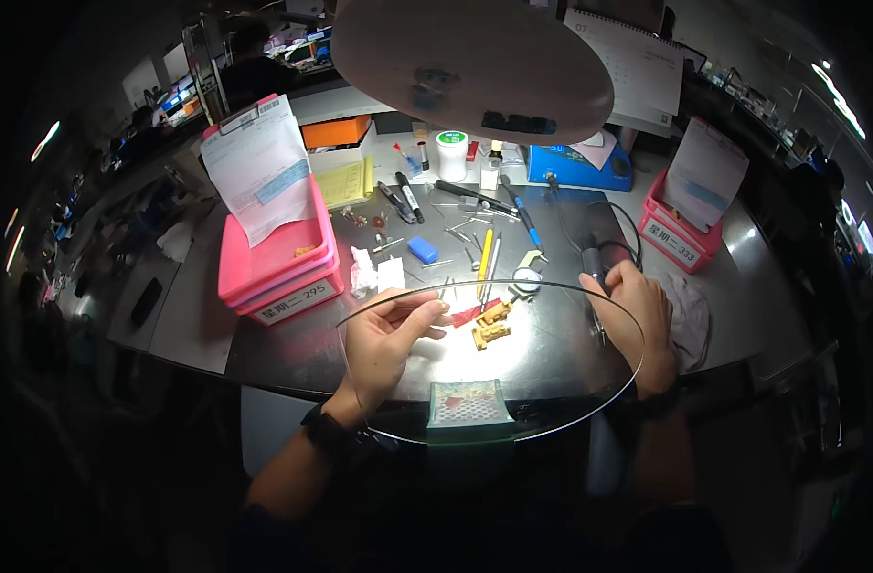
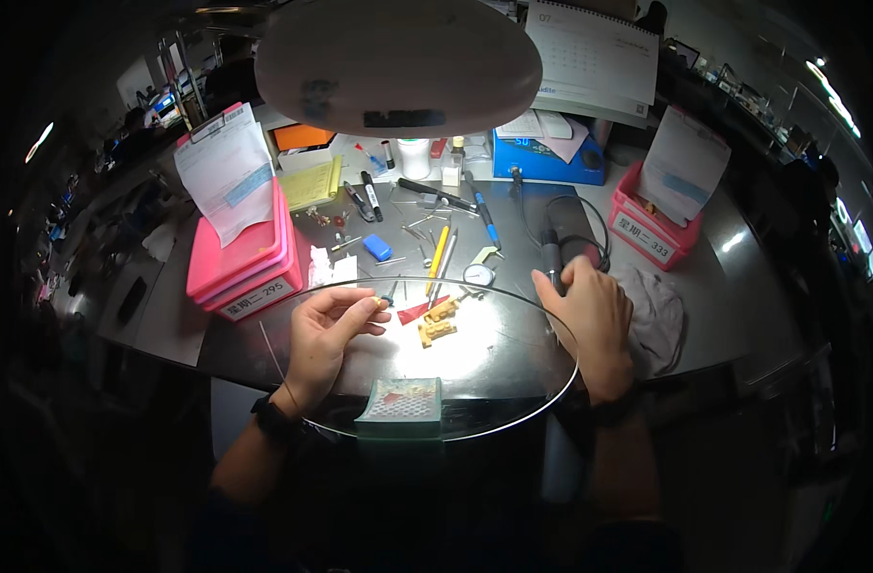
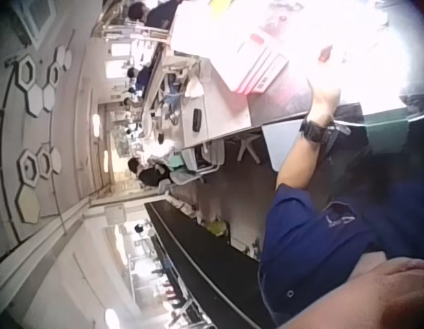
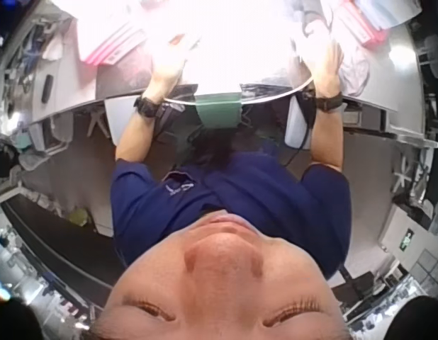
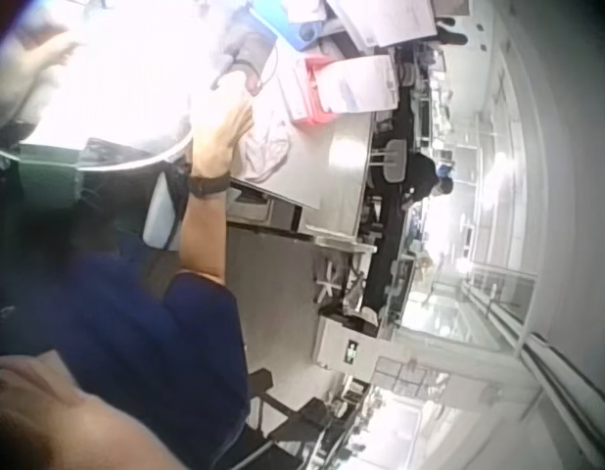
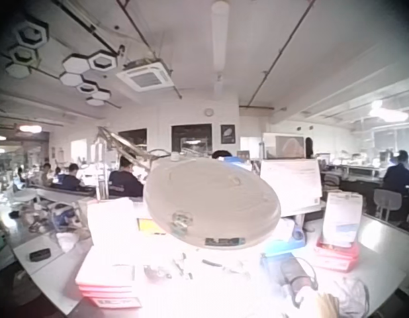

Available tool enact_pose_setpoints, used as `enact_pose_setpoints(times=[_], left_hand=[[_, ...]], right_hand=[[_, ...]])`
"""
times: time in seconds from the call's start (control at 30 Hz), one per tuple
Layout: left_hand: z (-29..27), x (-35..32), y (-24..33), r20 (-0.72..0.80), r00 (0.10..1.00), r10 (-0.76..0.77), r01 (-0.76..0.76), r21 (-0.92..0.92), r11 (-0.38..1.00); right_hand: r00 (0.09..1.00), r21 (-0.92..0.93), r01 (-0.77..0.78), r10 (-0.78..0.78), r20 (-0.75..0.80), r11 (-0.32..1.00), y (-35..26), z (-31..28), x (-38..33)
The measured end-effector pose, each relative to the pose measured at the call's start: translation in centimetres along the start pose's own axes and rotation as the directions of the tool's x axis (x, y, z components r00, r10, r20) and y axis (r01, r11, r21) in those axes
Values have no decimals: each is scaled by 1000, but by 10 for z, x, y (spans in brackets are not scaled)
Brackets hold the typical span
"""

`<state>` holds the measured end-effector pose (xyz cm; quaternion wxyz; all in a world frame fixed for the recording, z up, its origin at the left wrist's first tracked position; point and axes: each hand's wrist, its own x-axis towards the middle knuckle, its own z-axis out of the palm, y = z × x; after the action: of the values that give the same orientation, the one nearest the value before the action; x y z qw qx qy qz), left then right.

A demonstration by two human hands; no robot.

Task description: Deburring and polishing small yellow plastic components using a rotary tool at a workshop bench.

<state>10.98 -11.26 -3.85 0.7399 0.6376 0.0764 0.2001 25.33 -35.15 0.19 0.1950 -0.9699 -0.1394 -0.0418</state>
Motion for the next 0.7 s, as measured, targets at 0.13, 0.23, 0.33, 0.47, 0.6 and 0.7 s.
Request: enact_pose_setpoints(times=[0.13,0.23,0.33,0.47,0.6,0.7], left_hand=[[-7,-1,-11,43,997,64,-66,41,997],[4,-10,-4,187,982,27,-33,31,999],[5,-10,-5,203,979,-27,29,-5,1000],[-4,-5,0,152,988,-19,28,-52,998],[-25,10,14,64,994,84,-104,466,879],[-32,14,6,125,981,151,-192,762,619]], right_hand=[[768,448,595,-636,-74,667,-27,23,-1],[508,726,625,-856,-100,286,-49,32,-11],[488,743,616,-867,-102,259,-57,39,-10],[532,740,624,-830,-165,253,-58,50,-16],[632,756,579,-753,-181,304,-40,53,-19],[671,732,594,-708,-222,333,-38,45,-22]])
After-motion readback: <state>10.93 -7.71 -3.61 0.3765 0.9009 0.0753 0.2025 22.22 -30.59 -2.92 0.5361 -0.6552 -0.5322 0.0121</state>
